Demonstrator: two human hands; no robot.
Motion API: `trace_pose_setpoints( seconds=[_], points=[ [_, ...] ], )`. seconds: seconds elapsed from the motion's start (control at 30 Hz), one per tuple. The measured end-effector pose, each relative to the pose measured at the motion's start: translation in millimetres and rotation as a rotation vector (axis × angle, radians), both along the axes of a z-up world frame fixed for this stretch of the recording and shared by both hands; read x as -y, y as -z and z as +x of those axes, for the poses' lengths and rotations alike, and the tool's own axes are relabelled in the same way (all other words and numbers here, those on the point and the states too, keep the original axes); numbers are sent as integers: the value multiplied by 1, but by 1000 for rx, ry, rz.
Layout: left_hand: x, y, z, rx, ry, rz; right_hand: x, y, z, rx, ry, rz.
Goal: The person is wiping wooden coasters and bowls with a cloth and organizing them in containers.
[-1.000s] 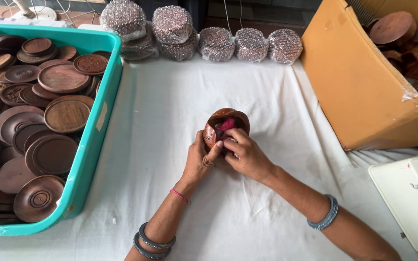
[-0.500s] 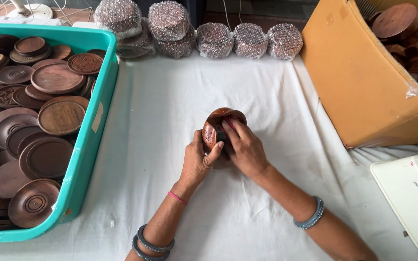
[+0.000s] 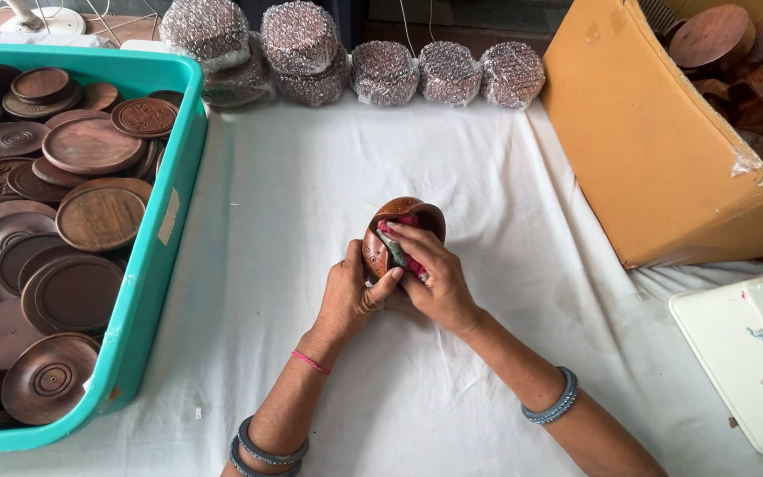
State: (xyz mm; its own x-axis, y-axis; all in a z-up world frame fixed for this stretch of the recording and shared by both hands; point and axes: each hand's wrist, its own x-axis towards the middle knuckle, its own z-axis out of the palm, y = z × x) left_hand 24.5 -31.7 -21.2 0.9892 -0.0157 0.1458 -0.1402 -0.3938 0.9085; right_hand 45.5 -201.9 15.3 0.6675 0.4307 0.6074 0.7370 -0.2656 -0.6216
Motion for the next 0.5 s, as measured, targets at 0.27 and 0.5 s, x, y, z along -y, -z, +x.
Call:
trace_pose_setpoints(
  seconds=[0.27,0.5],
  points=[
    [1,4,-2,-17,19,-24,22,20,3,-94,-27,-223],
    [3,0,-1,-56,-5,50,45,14,29,586,122,-805]
  ],
)
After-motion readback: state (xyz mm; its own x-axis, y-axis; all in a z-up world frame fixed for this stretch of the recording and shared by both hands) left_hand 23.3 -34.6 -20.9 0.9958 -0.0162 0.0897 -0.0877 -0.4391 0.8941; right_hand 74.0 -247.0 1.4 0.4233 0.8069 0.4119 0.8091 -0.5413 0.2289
